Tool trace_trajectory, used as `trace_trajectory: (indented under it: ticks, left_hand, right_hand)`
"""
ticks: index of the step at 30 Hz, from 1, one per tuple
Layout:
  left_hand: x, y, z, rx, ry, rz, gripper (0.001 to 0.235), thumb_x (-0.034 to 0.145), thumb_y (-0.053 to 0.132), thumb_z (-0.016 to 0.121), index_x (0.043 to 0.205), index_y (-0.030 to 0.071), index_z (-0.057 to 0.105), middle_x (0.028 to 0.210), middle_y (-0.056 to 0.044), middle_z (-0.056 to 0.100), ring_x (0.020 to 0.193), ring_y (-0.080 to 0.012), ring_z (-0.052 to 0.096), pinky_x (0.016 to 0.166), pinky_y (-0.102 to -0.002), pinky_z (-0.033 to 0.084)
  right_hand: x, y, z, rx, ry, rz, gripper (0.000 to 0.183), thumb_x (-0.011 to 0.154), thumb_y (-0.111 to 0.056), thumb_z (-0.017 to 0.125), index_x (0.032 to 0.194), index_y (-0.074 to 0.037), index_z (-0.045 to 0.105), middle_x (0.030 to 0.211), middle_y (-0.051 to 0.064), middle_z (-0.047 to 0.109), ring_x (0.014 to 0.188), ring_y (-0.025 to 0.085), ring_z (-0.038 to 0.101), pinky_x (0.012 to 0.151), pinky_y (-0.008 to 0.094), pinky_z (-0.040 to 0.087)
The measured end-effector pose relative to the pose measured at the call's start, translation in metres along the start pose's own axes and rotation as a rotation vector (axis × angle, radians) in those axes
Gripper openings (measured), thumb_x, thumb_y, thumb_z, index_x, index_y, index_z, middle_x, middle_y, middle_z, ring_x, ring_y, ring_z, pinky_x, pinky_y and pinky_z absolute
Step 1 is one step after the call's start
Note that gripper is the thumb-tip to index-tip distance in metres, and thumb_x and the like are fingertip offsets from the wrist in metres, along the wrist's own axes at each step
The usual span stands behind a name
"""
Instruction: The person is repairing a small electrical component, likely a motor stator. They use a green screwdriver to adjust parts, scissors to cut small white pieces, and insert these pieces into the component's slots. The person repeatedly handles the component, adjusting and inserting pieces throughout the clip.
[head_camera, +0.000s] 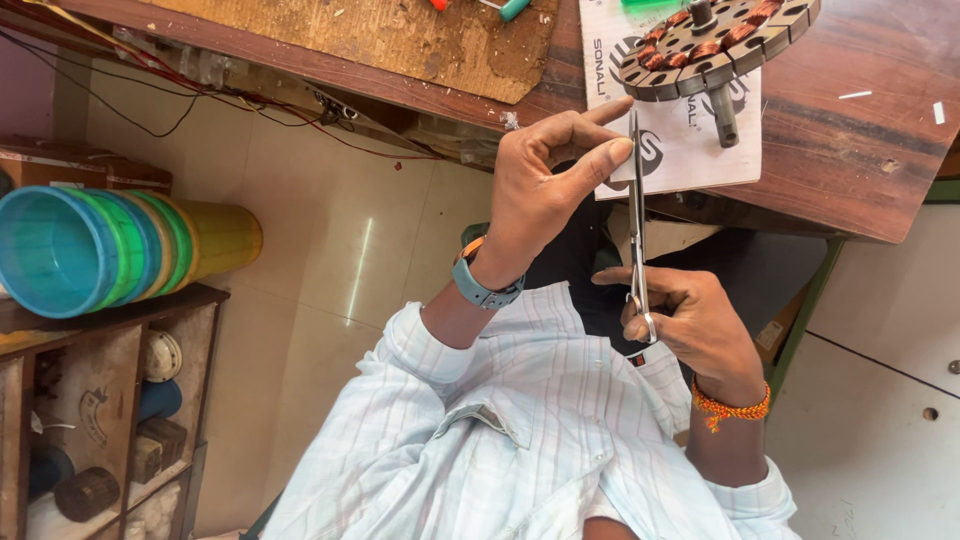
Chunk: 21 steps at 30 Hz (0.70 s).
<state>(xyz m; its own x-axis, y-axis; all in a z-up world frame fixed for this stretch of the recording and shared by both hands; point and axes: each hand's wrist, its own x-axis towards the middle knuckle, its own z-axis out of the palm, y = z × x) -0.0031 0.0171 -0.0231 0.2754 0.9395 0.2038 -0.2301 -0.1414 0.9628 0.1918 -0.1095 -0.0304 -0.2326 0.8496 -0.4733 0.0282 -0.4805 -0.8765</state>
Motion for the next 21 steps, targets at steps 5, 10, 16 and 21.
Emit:
trace_trajectory:
  ticks: [5,10,16,21]
  left_hand:
    - [0.004,-0.005,-0.001,-0.193,0.005,-0.021,0.017,0.104,0.011,0.072,0.099,-0.005,0.07,0.092,-0.013,0.075,0.131,-0.0265,0.064,0.094,-0.029,0.059]
    - [0.003,0.0,0.01,-0.419,0.044,-0.245,0.018,0.108,0.023,0.058,0.111,0.005,0.055,0.119,-0.022,0.074,0.102,-0.0291,0.07,0.067,-0.025,0.059]
    - [-0.028,0.0,0.041,-0.561,-0.093,-0.359,0.017,0.11,0.027,0.05,0.113,0.01,0.049,0.14,-0.017,0.059,0.119,-0.0112,0.065,0.084,-0.025,0.059]
    - [-0.039,-0.018,0.066,-0.606,0.04,-0.325,0.016,0.111,0.015,0.062,0.113,0.001,0.057,0.121,-0.008,0.06,0.104,-0.0103,0.059,0.096,-0.028,0.05]
  right_hand:
    - [-0.008,0.001,-0.005,-0.121,0.079,-0.101,0.048,0.071,-0.018,0.086,0.111,0.007,0.077,0.069,0.003,0.066,0.062,0.008,0.061,0.056,0.024,0.051]
    - [-0.011,-0.023,0.002,0.103,0.392,-0.536,0.058,0.09,-0.036,0.077,0.129,0.006,0.067,0.088,0.009,0.075,0.07,0.006,0.061,0.064,0.018,0.047]
    - [0.009,-0.046,0.013,0.264,0.546,-0.698,0.05,0.091,-0.013,0.088,0.128,0.006,0.059,0.11,0.015,0.074,0.097,0.017,0.073,0.089,0.026,0.061]
    - [0.014,-0.038,0.015,0.205,0.638,-0.666,0.034,0.1,-0.004,0.087,0.118,0.008,0.06,0.099,0.015,0.074,0.091,0.017,0.074,0.084,0.027,0.063]
